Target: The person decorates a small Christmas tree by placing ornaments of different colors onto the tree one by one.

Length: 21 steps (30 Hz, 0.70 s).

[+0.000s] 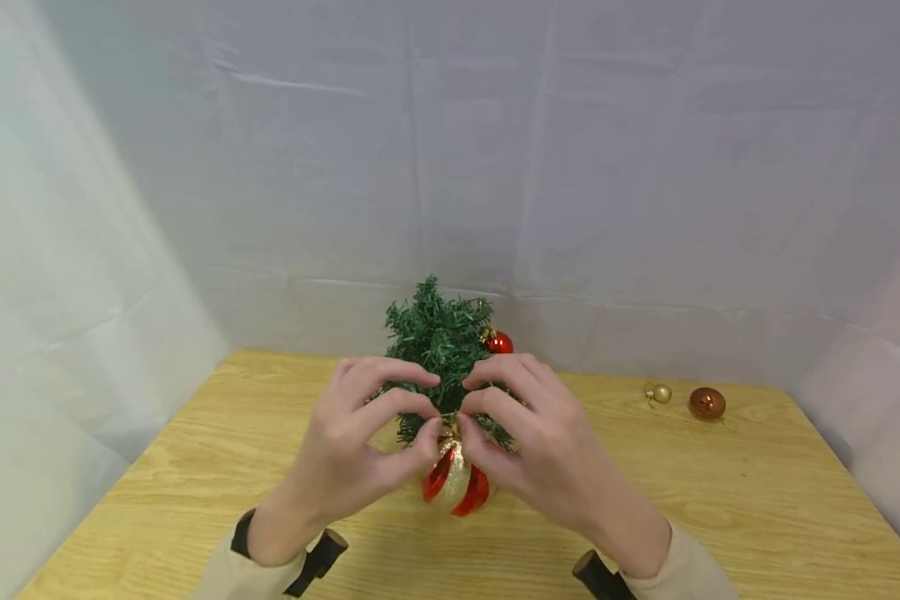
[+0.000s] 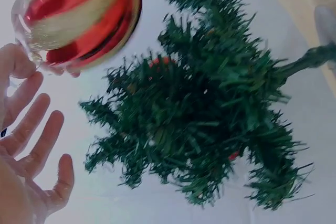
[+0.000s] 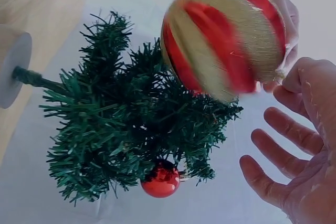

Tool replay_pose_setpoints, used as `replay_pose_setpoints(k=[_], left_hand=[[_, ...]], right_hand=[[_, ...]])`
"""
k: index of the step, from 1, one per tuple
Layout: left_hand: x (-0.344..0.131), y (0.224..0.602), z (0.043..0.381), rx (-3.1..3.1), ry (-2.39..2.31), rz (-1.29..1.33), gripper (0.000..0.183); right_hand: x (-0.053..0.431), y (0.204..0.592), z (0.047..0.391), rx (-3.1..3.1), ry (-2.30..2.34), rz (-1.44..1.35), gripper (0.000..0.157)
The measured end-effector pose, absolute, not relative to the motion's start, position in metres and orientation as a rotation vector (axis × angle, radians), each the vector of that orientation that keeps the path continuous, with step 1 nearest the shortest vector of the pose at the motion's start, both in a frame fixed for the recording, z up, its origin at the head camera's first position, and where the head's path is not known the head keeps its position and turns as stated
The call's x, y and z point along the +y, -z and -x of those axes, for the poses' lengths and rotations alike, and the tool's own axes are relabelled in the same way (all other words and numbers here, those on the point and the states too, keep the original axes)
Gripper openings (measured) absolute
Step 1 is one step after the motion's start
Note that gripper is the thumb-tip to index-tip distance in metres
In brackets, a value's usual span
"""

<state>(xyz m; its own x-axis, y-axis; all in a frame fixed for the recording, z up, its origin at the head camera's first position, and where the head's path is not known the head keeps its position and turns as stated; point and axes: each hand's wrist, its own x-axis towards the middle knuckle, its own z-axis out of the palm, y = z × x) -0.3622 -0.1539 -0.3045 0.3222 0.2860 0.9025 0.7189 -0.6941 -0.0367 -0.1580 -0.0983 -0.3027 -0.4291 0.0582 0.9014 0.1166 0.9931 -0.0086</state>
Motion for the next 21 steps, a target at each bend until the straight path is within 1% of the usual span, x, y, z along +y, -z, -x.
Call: replay_pose_setpoints(k=[6, 15, 17, 21], left_hand=[[-0.155, 0.297, 0.368, -0.957, 1.292, 2.176, 0.007], [-0.147, 0.288, 0.372, -1.041, 1.179, 2.114, 0.005], [-0.144, 0.287, 0.372, -1.086, 1.174, 2.109, 0.005], [-0.14, 0.285, 0.372, -1.185, 1.174, 2.118, 0.006]], right_hand=[[-0.096, 0.297, 0.16, -2.045, 0.07, 0.145, 0.028], [-0.083, 0.292, 0.164, -2.086, 0.1, 0.196, 0.031], [-0.079, 0.29, 0.165, -2.094, 0.109, 0.209, 0.026], [-0.073, 0.287, 0.168, -2.123, 0.097, 0.257, 0.001]])
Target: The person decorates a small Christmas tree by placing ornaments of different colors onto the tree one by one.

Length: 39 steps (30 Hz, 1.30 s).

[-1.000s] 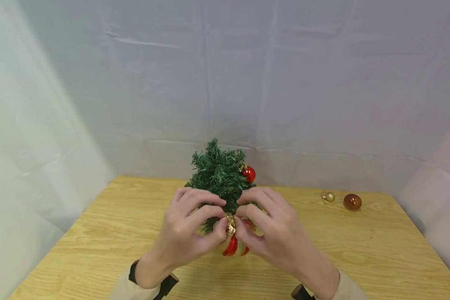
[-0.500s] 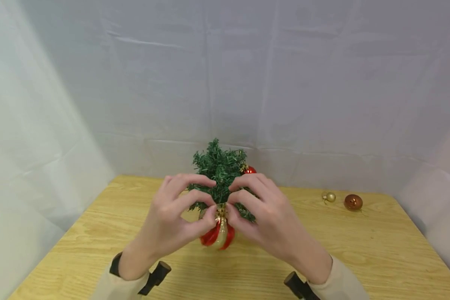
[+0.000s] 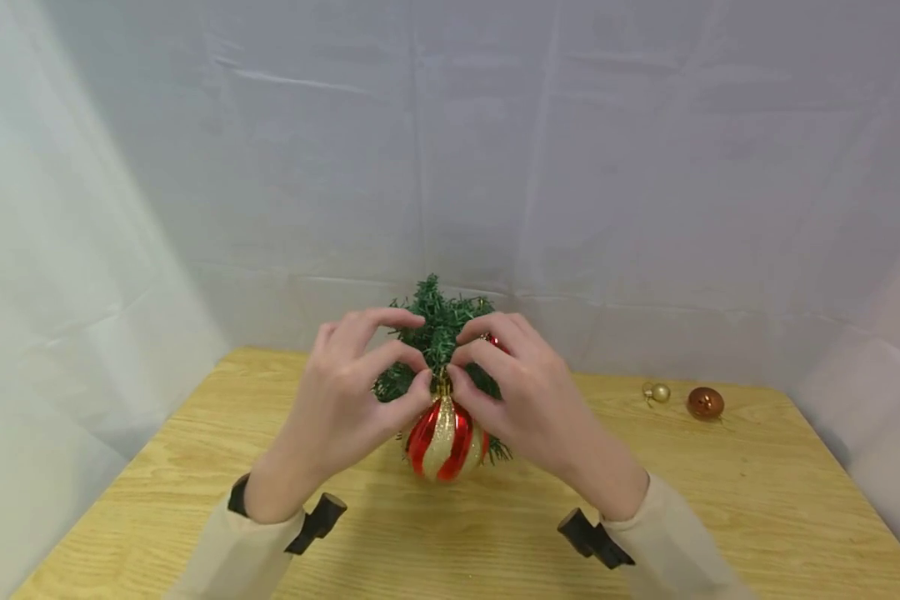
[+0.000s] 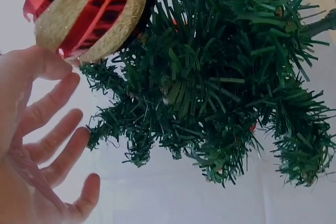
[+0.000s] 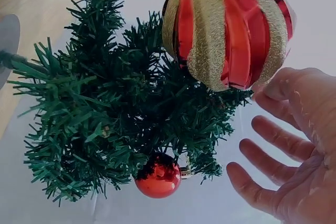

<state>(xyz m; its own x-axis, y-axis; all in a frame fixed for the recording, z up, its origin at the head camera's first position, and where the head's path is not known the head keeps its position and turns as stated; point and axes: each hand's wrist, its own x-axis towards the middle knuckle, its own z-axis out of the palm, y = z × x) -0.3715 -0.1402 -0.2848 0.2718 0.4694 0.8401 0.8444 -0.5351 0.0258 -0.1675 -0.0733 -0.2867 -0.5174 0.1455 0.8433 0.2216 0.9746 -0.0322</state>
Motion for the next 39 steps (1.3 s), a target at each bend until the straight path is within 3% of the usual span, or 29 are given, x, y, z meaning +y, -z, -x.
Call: replay_pose_setpoints(k=[3, 23, 39], left_hand=[[-0.14, 0.284, 0.37, -1.256, 1.156, 2.111, 0.008], [-0.14, 0.277, 0.37, -1.51, 1.211, 2.044, 0.01], [-0.142, 0.275, 0.362, -1.816, 1.07, 2.062, 0.01]], right_hand=[[-0.071, 0.285, 0.169, -2.147, 0.075, 0.318, 0.012], [-0.071, 0.277, 0.179, -2.21, 0.024, 0.445, 0.005], [-0.072, 0.273, 0.183, -2.31, -0.006, 0.652, 0.008]])
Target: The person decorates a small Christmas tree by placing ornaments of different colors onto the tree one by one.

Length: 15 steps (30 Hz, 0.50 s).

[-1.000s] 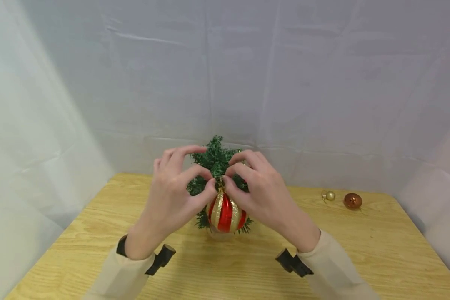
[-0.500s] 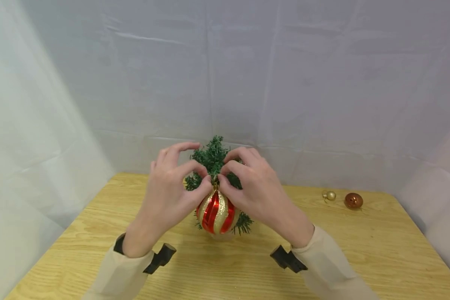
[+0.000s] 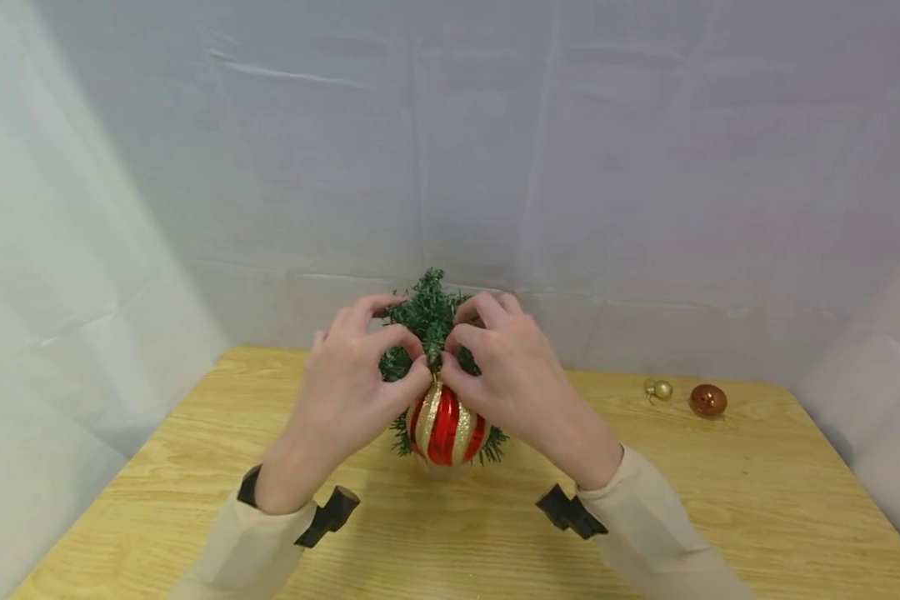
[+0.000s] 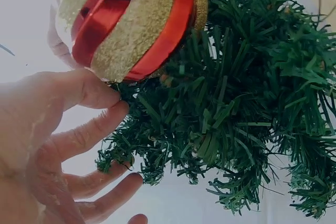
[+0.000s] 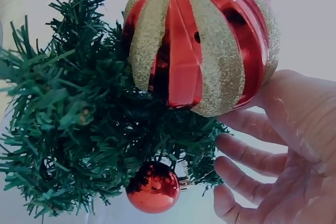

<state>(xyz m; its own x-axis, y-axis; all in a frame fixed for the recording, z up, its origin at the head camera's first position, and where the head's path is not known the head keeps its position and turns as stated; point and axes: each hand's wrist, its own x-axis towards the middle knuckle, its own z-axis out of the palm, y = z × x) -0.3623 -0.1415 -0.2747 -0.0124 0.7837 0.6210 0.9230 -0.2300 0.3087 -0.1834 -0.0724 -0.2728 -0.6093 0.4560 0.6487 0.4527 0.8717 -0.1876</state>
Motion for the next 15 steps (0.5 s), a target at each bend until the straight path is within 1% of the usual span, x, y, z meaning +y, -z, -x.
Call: replay_pose_setpoints(k=[6, 15], left_hand=[[-0.1412, 0.2764, 0.3612, -1.816, 1.069, 2.052, 0.009], [-0.1436, 0.283, 0.3593, -1.736, 1.134, 2.07, 0.009]], right_hand=[[-0.0744, 0.2716, 0.1843, -2.345, -0.016, 0.68, 0.008], [-0.0787, 0.2743, 0.1815, -2.356, -0.157, 0.703, 0.007]])
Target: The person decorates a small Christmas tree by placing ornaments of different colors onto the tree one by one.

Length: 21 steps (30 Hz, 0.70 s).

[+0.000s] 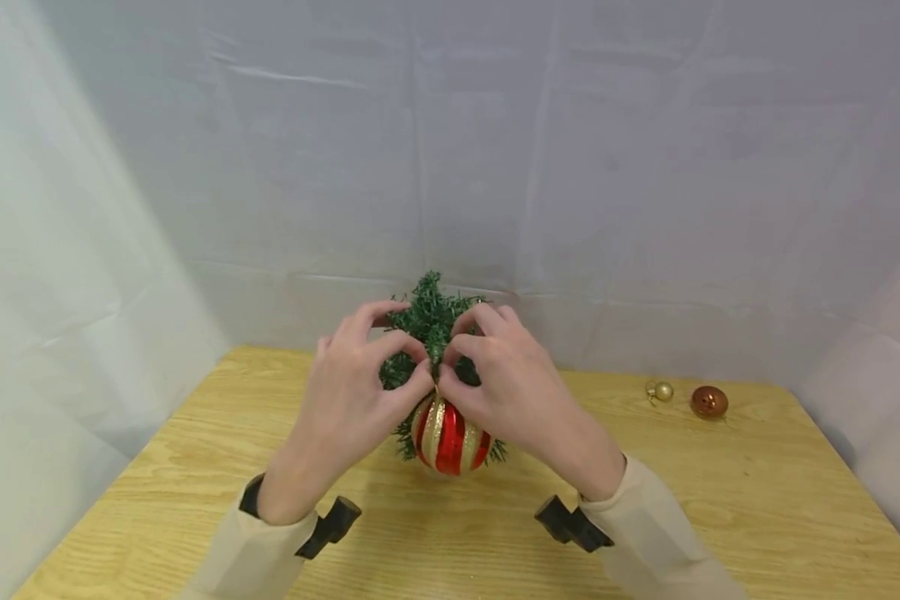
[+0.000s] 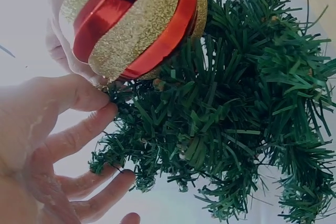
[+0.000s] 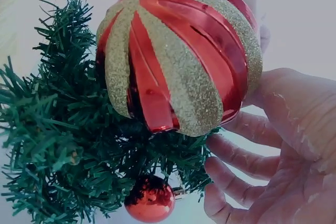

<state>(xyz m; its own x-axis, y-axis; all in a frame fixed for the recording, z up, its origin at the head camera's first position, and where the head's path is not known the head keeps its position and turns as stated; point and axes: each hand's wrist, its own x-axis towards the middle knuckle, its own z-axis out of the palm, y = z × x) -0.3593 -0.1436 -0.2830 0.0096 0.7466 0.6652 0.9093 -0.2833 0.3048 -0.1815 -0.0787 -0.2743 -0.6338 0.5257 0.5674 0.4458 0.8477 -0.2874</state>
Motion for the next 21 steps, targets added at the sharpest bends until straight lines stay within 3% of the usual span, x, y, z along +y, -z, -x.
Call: replay_pose_setpoints(k=[21], left_hand=[[-0.142, 0.287, 0.372, -1.571, 1.357, 2.103, 0.006]], right_hand=[[-0.081, 0.277, 0.17, -2.272, -0.183, 0.65, 0.005]])
